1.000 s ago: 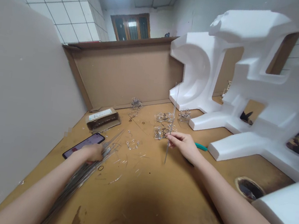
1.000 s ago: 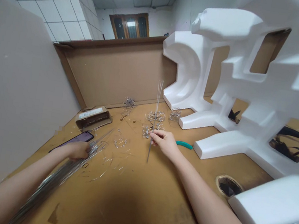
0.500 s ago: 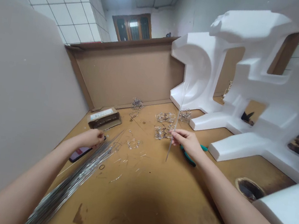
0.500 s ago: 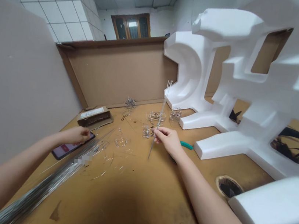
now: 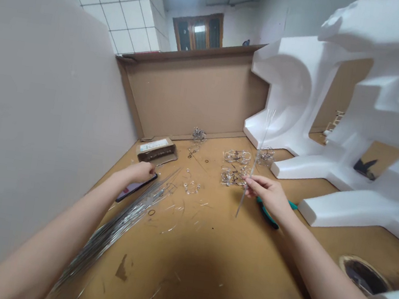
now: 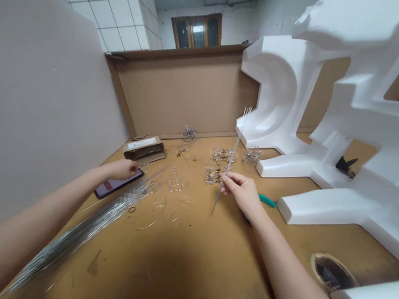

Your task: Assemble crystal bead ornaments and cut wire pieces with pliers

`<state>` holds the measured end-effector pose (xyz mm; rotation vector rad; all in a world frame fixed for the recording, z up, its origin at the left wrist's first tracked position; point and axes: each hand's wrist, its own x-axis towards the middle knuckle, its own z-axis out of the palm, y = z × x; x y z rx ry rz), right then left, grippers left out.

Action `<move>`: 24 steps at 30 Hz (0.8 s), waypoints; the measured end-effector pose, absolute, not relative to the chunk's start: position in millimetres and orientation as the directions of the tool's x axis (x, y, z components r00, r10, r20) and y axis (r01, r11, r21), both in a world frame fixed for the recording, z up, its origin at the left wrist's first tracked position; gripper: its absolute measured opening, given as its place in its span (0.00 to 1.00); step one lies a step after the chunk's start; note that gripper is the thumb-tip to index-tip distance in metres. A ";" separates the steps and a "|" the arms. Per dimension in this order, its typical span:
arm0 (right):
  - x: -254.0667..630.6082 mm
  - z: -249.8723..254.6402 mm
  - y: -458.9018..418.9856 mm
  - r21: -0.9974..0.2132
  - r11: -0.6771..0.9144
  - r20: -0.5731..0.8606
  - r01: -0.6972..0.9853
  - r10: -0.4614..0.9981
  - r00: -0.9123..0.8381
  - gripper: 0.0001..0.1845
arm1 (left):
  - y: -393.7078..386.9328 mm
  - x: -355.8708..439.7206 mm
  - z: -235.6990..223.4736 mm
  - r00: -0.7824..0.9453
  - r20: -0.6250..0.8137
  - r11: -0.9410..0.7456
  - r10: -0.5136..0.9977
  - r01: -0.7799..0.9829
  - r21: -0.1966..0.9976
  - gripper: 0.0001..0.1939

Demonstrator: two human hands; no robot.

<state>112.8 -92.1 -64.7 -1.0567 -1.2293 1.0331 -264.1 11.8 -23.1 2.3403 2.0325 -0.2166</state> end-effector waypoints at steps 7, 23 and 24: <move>110.0 -64.9 -94.7 -0.981 0.196 0.196 -0.002 0.979 0.060 0.22 | 19.3 -245.8 -40.7 0.243 -0.096 -0.250 0.965 0.967 -0.057 0.14; 100.3 -65.2 -96.1 -0.978 0.169 0.180 0.123 0.980 0.083 0.21 | 62.3 -179.8 -69.3 0.294 -0.083 -0.302 0.952 0.946 -0.115 0.11; 99.7 -65.4 -96.0 -0.979 0.163 0.174 0.124 0.981 0.084 0.21 | 66.8 -172.8 -70.8 0.286 -0.083 -0.295 0.955 0.947 -0.132 0.12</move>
